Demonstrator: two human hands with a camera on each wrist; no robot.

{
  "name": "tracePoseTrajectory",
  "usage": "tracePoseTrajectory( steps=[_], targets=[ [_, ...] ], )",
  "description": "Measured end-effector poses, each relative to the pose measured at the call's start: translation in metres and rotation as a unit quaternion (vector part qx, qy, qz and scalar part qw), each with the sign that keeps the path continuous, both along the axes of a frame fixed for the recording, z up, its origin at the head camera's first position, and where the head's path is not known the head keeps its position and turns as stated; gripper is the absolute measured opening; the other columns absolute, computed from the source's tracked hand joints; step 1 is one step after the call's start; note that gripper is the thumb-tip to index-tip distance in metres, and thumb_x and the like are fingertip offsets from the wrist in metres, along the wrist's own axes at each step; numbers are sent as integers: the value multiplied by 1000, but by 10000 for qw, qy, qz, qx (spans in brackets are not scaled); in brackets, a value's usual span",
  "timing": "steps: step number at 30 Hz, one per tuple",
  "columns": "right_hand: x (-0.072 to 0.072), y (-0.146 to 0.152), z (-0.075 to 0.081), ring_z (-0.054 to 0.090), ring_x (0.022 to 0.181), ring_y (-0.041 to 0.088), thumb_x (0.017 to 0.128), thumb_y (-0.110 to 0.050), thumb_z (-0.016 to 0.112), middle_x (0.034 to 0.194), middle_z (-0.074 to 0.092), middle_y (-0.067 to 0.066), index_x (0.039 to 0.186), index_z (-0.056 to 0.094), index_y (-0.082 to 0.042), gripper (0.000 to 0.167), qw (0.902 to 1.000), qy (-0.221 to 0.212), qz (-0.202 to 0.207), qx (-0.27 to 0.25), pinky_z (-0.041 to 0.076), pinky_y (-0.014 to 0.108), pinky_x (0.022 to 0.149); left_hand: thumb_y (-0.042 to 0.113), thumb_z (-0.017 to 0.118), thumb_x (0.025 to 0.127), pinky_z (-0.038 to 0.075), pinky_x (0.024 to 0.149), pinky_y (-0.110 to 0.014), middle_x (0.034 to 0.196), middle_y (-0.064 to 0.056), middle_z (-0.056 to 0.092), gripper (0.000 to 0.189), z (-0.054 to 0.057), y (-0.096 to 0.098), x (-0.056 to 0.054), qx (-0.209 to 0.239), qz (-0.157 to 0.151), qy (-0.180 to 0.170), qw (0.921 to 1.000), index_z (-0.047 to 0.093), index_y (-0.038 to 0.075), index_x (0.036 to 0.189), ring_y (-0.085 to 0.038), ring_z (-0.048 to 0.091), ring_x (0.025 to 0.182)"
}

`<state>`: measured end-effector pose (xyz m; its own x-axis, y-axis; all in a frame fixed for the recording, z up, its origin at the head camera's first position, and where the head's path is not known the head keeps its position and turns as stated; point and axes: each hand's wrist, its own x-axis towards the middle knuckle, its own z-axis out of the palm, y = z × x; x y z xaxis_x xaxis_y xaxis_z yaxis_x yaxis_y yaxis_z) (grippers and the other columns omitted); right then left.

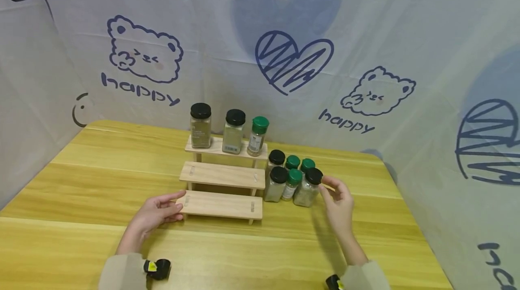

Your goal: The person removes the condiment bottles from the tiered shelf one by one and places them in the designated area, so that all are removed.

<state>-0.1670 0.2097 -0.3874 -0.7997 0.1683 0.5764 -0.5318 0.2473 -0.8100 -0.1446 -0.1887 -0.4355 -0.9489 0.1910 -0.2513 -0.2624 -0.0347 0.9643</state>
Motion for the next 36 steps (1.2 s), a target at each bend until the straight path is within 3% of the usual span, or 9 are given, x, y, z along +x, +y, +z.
tracePoseTrajectory(
  steps=[6,14,21,36],
  targets=[
    [9,-15,8,57,82,9,78,20,53,87,53,36,89,53,23,11,9999,-27,89,-98,47,12,66,4,55,88,53,71,-30,81,-6,57,49,-1,1,-2,-178,-9,16,9998,34,-7,132,-17,62,70],
    [0,-20,-9,58,75,7,80,16,55,83,59,23,88,57,18,9,9986,-66,445,-289,47,13,63,7,57,87,53,70,-30,86,-6,60,50,0,2,-3,-475,-1,132,9988,37,-7,130,-18,62,71],
    [-2,-34,-4,60,76,10,82,10,57,82,61,18,87,58,16,8,9974,-108,606,-373,50,16,67,6,58,86,53,68,-31,85,-7,60,49,2,4,-3,-688,-29,281,9972,38,-8,129,-19,62,70],
    [-11,-67,17,59,75,10,83,13,54,83,56,33,88,56,19,8,9962,42,765,-415,49,16,65,8,58,87,53,65,-31,82,-5,60,47,5,6,-2,-855,52,266,9960,40,-7,128,-19,61,70]
  ],
)
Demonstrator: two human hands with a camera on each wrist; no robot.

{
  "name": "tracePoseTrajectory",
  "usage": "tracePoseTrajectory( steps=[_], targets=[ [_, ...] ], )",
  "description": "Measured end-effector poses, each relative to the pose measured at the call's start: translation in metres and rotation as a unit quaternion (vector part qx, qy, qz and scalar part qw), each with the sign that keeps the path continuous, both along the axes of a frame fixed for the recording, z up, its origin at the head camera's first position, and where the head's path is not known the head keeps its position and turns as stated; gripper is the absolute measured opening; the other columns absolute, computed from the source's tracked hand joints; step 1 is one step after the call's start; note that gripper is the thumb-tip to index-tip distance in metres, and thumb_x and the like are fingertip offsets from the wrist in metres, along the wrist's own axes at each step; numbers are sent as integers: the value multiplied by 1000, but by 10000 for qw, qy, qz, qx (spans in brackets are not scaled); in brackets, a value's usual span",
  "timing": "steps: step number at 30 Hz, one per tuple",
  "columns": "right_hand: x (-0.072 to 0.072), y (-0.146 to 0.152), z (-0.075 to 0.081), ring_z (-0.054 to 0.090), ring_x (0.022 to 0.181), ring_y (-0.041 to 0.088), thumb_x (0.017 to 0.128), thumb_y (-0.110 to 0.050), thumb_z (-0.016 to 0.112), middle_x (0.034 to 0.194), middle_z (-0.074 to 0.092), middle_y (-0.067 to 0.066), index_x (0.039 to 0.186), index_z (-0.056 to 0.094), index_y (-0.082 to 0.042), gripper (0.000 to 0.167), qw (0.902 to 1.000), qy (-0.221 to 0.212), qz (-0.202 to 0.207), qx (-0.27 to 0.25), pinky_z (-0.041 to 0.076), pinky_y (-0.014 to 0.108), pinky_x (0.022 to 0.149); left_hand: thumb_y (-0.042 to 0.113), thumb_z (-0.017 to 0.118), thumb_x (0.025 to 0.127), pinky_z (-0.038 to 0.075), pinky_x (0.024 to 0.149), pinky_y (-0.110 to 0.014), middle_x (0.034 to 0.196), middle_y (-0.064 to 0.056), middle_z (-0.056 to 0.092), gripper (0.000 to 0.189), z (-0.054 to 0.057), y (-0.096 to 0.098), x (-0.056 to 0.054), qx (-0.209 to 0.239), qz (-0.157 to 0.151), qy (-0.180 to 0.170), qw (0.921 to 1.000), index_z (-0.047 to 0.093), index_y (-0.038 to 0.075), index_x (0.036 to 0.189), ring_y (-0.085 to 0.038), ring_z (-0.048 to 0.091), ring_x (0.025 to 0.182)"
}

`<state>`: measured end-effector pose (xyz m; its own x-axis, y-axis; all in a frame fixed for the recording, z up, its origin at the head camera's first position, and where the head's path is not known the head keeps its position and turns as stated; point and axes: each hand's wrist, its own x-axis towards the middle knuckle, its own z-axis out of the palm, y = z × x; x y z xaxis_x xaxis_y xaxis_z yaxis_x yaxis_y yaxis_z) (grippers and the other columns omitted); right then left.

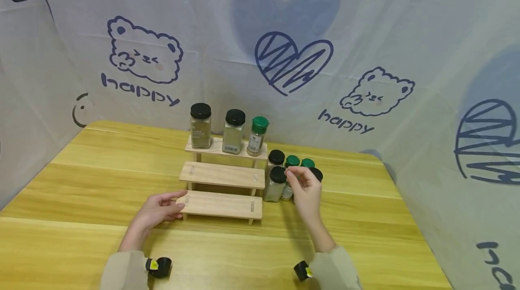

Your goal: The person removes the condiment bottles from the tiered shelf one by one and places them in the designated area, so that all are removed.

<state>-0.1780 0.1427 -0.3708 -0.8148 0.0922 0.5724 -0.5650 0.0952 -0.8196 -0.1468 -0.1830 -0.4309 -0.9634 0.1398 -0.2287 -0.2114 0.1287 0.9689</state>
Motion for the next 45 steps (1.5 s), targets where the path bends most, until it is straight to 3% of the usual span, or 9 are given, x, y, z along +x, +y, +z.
tracePoseTrajectory(
  steps=[7,13,18,23,29,33,40,45],
  targets=[
    [0,-18,20,56,72,3,82,14,53,84,54,34,88,54,22,10,9999,-26,-109,80,48,14,64,6,57,87,53,63,-31,82,-5,61,45,1,2,0,-120,81,-23,9999,42,-7,127,-19,61,69],
    [-12,-24,26,55,72,13,83,11,55,84,56,31,87,56,20,10,9992,68,-370,110,47,15,64,7,57,87,53,64,-30,83,-5,61,45,-2,1,-1,-70,122,-62,9999,42,-6,128,-20,61,70],
    [-21,-29,30,55,74,12,81,11,56,83,56,28,87,56,18,9,9984,180,-483,227,46,15,62,9,57,87,52,63,-30,84,-5,61,46,-2,0,1,-75,118,-52,9999,41,-5,129,-20,61,70],
    [-27,-37,36,56,81,29,80,11,58,86,57,26,90,57,16,11,9974,280,-472,465,49,25,64,9,57,88,52,63,-30,84,-4,61,46,-2,-1,0,-34,105,-47,9999,41,-5,129,-19,61,70],
    [-34,-44,40,53,89,39,81,9,59,95,55,28,101,54,15,22,9968,261,-293,689,49,47,71,7,57,88,53,63,-30,82,-4,62,45,-1,-1,0,-19,108,-34,9999,41,-6,128,-19,62,69],
    [-38,-50,44,50,94,41,81,7,60,105,49,29,112,49,14,34,9958,247,-30,878,46,53,76,7,57,87,52,62,-29,83,-4,62,46,0,-2,-1,-21,111,-55,9999,41,-6,128,-19,62,69],
    [-43,-61,59,46,100,43,80,6,61,111,46,30,118,47,12,41,9915,249,139,1266,43,54,82,8,57,87,52,62,-29,84,-4,63,46,-1,-2,-1,-5,84,-50,10000,41,-6,128,-18,62,68],
    [-62,-62,48,47,101,40,80,1,64,112,47,27,121,49,8,44,9915,245,148,1272,45,51,82,9,58,87,52,62,-29,84,-4,62,47,-1,-2,-1,-11,52,-71,10000,41,-6,128,-19,62,69]
  ],
)
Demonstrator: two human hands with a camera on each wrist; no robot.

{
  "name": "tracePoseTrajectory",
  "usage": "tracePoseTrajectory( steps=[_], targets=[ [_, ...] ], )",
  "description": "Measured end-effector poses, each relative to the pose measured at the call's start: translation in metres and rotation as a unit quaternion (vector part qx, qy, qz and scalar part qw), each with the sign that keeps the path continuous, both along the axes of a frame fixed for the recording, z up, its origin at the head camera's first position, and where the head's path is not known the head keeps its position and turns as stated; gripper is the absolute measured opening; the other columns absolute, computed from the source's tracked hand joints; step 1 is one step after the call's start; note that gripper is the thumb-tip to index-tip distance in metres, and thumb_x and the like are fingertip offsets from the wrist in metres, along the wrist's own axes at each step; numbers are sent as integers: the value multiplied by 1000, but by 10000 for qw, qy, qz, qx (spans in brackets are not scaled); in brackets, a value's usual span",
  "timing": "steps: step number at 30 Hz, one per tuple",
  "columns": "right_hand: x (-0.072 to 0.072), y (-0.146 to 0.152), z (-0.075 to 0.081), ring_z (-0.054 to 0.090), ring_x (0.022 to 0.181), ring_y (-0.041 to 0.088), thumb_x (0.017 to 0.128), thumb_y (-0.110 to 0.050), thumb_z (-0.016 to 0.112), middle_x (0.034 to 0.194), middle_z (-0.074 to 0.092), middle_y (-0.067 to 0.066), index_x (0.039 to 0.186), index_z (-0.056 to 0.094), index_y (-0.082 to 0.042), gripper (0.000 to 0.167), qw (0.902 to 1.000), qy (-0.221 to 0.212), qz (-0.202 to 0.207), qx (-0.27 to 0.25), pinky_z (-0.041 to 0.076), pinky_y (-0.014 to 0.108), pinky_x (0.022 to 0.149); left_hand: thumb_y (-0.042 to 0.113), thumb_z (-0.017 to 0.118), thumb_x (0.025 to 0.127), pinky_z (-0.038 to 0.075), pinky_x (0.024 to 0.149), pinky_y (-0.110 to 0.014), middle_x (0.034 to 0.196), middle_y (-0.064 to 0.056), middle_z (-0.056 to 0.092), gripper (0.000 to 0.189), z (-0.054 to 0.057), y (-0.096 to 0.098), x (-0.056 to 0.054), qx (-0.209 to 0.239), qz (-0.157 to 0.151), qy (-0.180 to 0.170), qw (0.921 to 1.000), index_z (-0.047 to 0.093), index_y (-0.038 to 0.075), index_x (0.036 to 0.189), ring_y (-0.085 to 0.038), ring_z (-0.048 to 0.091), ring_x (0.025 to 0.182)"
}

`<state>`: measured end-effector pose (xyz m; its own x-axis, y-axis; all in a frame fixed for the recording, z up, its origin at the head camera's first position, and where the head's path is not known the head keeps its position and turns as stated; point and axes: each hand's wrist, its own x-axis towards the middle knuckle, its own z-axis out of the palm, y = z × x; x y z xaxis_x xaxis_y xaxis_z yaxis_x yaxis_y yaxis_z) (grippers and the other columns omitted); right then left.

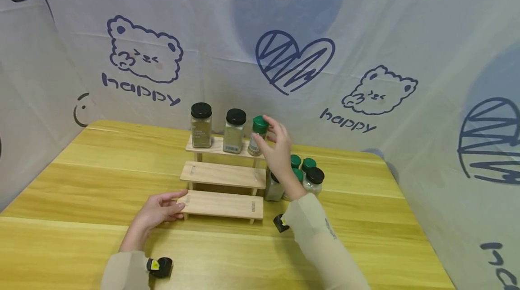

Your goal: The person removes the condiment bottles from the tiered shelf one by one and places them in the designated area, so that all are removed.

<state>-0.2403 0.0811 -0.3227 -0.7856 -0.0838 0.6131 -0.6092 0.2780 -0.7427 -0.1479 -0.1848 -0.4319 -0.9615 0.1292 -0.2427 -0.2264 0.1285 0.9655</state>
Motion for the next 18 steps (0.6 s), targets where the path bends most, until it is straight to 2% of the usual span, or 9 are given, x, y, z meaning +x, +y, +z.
tracePoseTrajectory(
  steps=[3,9,15,18],
  targets=[
    [-10,2,-8,48,101,36,81,-4,65,113,48,24,122,50,4,45,9999,-56,-42,82,46,46,82,9,58,87,52,63,-30,84,-4,62,47,0,0,0,10,-23,-8,10000,41,-6,129,-19,62,70],
    [-15,5,-11,49,101,30,83,-10,64,113,49,19,122,51,0,43,9997,-185,-88,137,48,38,82,9,57,88,53,63,-30,84,-4,62,47,-1,0,0,17,-39,-13,10000,40,-6,129,-19,62,70],
    [-15,5,-10,51,99,31,82,-5,64,111,52,21,121,51,3,41,9996,-270,21,25,48,42,80,10,57,88,52,63,-29,83,-4,61,47,0,1,1,13,-51,-22,10000,40,-5,130,-19,62,69],
    [-7,2,-1,51,97,35,82,0,62,108,53,24,118,50,8,39,9996,-281,81,-44,48,44,79,9,56,88,52,62,-29,83,-4,61,47,0,0,1,38,-97,28,9999,39,-6,130,-19,62,69]
  ],
)
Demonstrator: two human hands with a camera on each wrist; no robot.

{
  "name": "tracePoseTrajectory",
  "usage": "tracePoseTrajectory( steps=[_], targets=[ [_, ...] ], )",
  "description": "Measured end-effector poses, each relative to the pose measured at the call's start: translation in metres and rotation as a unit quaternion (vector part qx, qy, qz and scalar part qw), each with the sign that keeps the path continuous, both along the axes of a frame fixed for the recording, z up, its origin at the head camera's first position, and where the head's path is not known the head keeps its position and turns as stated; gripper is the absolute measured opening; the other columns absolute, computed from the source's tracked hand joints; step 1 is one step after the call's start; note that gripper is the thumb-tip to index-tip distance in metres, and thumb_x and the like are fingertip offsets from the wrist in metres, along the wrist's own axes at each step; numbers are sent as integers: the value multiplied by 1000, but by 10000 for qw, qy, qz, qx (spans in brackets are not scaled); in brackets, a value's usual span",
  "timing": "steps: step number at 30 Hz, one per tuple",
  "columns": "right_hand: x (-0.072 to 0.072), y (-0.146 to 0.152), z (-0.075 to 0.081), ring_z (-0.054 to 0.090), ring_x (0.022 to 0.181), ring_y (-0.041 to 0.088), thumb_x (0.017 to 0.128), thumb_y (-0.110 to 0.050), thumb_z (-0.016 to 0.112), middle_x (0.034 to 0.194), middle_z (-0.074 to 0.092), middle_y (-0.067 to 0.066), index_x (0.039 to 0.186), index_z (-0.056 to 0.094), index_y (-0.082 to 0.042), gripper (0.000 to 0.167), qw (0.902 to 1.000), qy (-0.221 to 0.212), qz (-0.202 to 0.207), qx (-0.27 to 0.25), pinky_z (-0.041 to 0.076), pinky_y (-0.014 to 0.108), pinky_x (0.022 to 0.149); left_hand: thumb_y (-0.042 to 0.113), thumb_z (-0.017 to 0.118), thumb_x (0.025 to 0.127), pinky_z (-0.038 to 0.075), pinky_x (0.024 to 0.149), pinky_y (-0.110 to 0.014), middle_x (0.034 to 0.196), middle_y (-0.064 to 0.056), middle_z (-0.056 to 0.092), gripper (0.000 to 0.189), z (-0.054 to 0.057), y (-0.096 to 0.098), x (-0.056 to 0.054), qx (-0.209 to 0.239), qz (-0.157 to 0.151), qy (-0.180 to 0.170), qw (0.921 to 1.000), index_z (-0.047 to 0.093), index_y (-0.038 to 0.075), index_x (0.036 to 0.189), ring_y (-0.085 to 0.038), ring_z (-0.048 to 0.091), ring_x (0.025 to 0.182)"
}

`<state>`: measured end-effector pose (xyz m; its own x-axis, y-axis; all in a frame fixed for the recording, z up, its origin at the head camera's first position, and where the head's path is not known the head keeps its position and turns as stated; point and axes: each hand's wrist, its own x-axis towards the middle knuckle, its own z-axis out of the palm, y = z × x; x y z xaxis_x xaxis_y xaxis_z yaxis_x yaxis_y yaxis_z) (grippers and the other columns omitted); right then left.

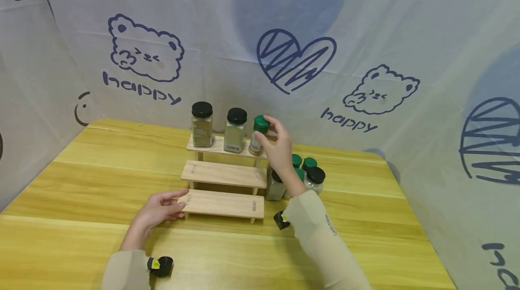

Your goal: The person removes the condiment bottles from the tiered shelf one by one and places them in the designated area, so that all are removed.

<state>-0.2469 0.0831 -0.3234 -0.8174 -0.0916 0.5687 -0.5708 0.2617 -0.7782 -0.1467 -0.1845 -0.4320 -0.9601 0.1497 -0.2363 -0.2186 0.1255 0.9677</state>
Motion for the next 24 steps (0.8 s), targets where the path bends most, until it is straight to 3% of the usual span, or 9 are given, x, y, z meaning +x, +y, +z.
tracePoseTrajectory(
  steps=[4,13,21,24],
  targets=[
    [12,-4,12,52,94,37,82,6,59,104,54,27,115,50,13,35,9999,-12,-111,-80,48,46,77,9,57,88,52,62,-29,83,-4,62,48,-1,-1,0,26,19,-26,10000,39,-6,130,-19,62,69],
    [19,-4,16,53,91,39,81,8,60,100,56,29,111,52,14,32,9991,240,-240,-271,47,48,75,10,57,88,52,63,-29,84,-5,62,48,-1,-1,0,46,23,-31,10000,39,-6,130,-19,62,69],
    [19,4,13,53,88,38,81,6,61,99,56,26,110,53,12,31,9985,229,-265,-421,47,48,74,9,57,88,53,63,-29,85,-4,62,47,-1,-1,0,81,41,-49,9999,39,-6,129,-18,62,69],
    [13,11,3,55,88,33,80,3,64,99,57,23,110,55,10,32,9980,304,-269,-478,49,40,74,8,56,88,53,63,-29,83,-4,61,47,-1,-1,-1,84,37,-47,9999,39,-6,129,-18,62,69]
  ],
)
